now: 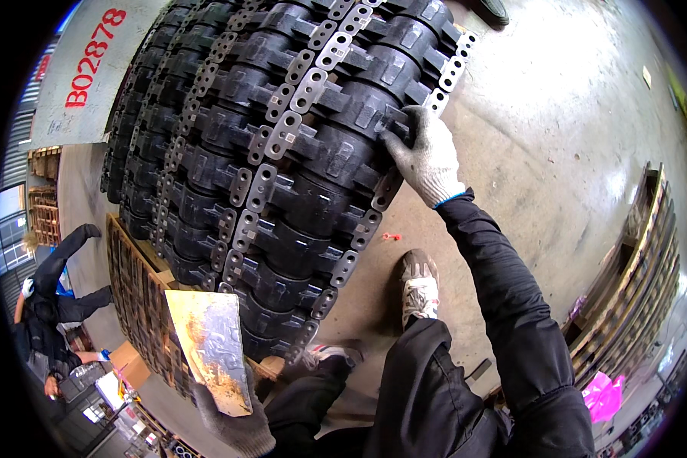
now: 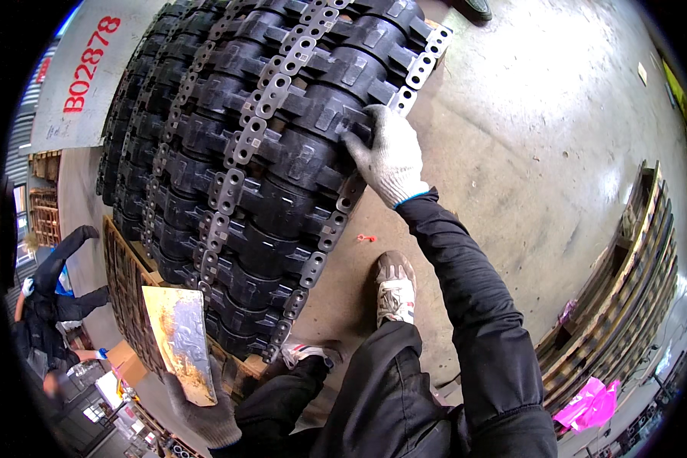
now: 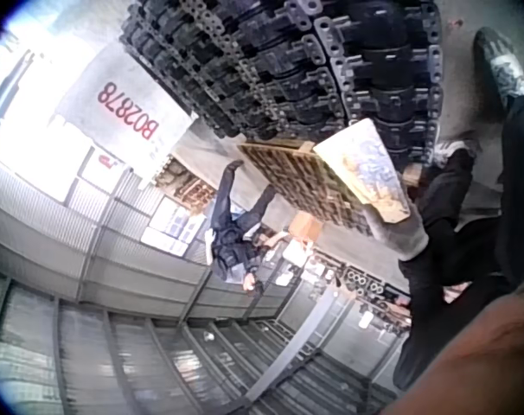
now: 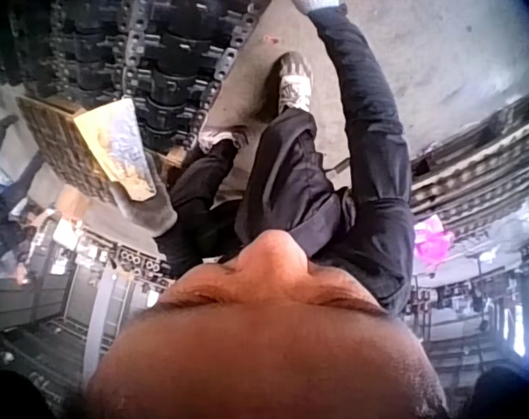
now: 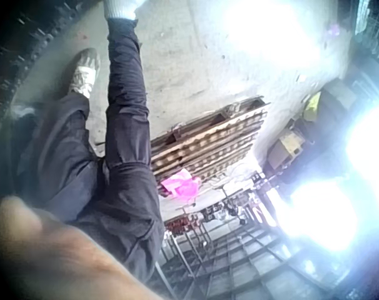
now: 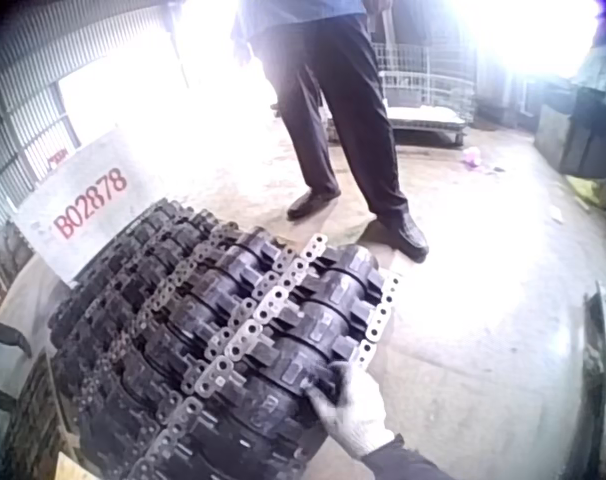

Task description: The person uses a putty knife to scoop a grey substance from a board and applies it to the surface of stacked black mechanical parts. The person repeatedly scoops the substance and spreads it onto the parts, working methodically along the rows.

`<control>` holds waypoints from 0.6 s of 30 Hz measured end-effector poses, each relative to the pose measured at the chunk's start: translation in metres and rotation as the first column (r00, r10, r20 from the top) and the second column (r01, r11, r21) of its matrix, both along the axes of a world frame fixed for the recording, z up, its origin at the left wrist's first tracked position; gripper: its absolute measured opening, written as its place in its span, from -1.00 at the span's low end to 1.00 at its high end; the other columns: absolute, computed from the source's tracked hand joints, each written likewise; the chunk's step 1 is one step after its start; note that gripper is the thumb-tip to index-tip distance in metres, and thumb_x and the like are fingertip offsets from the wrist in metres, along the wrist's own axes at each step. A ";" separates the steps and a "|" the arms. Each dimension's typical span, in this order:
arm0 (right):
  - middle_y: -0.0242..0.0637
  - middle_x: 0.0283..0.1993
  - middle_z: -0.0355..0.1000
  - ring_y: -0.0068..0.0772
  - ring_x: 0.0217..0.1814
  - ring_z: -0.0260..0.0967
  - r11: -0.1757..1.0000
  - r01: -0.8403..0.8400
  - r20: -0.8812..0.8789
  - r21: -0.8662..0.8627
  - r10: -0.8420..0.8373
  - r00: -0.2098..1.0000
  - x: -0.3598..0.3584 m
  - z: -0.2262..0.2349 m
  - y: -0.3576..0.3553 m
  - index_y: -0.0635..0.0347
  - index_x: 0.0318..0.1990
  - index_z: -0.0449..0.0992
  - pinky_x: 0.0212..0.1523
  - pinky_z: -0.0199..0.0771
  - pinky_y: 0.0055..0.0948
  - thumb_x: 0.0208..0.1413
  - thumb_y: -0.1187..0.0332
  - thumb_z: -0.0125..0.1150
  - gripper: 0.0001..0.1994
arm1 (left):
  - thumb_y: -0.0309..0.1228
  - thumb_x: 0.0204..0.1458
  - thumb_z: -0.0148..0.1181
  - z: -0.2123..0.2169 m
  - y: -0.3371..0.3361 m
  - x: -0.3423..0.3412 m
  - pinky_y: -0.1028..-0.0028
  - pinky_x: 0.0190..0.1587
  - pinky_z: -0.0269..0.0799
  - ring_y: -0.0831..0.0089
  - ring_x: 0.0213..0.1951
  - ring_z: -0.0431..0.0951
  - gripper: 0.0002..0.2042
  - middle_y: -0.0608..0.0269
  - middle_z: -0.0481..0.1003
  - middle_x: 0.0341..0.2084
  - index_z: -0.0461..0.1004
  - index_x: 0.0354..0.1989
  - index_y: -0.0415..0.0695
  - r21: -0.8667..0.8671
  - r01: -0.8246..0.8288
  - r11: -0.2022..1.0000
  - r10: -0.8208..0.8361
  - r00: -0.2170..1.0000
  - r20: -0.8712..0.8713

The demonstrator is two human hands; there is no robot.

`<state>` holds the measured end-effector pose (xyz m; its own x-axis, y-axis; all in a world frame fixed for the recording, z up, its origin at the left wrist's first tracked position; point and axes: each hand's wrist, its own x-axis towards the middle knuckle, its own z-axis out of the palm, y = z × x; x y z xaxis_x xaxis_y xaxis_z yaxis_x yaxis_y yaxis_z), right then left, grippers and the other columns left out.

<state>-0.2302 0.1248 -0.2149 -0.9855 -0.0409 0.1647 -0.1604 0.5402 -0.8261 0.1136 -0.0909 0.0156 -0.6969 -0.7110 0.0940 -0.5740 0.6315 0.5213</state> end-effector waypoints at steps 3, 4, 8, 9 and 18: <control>0.01 -0.21 0.53 0.02 -0.13 0.53 0.998 -0.004 -0.051 0.065 0.007 0.999 0.002 -0.001 0.007 0.24 0.04 0.47 -0.09 0.53 -0.11 -0.02 0.18 0.49 -0.48 | -0.63 0.08 0.37 0.004 0.000 -0.001 0.34 0.04 0.58 0.27 -0.02 0.57 -0.47 -0.04 0.48 0.04 0.31 0.22 -0.42 -0.030 0.004 1.000 -0.003 0.999 0.049; 0.00 -0.22 0.53 0.01 -0.14 0.52 0.997 -0.002 -0.054 0.078 0.006 0.999 0.002 -0.001 0.008 0.23 0.04 0.47 -0.10 0.53 -0.11 -0.02 0.18 0.49 -0.48 | -0.63 0.07 0.37 0.007 0.000 -0.001 0.35 0.04 0.57 0.26 -0.01 0.56 -0.46 -0.05 0.48 0.05 0.31 0.23 -0.42 -0.080 0.034 0.996 -0.026 0.995 0.098; -0.01 -0.21 0.52 0.01 -0.14 0.50 1.000 -0.005 -0.004 -0.015 0.005 1.000 0.004 0.010 -0.002 0.19 0.07 0.46 -0.10 0.52 -0.09 -0.01 0.23 0.46 -0.50 | -0.62 0.06 0.39 -0.002 -0.003 0.008 0.34 0.06 0.56 0.26 0.04 0.54 -0.42 -0.06 0.45 0.11 0.30 0.26 -0.40 0.190 -0.114 0.975 0.141 0.981 -0.132; -0.01 -0.22 0.52 0.01 -0.15 0.50 1.000 0.000 -0.045 0.020 0.001 0.999 0.002 0.008 -0.001 0.19 0.07 0.46 -0.11 0.52 -0.10 -0.01 0.24 0.46 -0.51 | -0.63 0.06 0.38 -0.002 -0.003 0.006 0.34 0.07 0.56 0.26 0.05 0.54 -0.42 -0.06 0.44 0.12 0.29 0.26 -0.40 0.132 -0.073 0.989 0.085 0.992 -0.092; 0.02 -0.18 0.51 0.01 -0.15 0.51 1.000 0.002 -0.084 0.002 -0.002 0.996 0.007 0.000 0.004 0.23 0.09 0.46 -0.09 0.53 -0.14 0.06 0.27 0.40 -0.54 | -0.43 0.06 0.45 0.013 0.006 -0.012 0.31 0.04 0.51 0.23 0.02 0.56 -0.41 -0.08 0.50 0.04 0.35 0.22 -0.39 -0.138 0.025 0.990 -0.005 0.990 0.143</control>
<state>-0.2234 0.1292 -0.2150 -0.9683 -0.0393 0.2467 -0.2281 0.5422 -0.8087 0.1021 -0.0845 0.0287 -0.7207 -0.6873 0.0908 -0.6257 0.7012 0.3417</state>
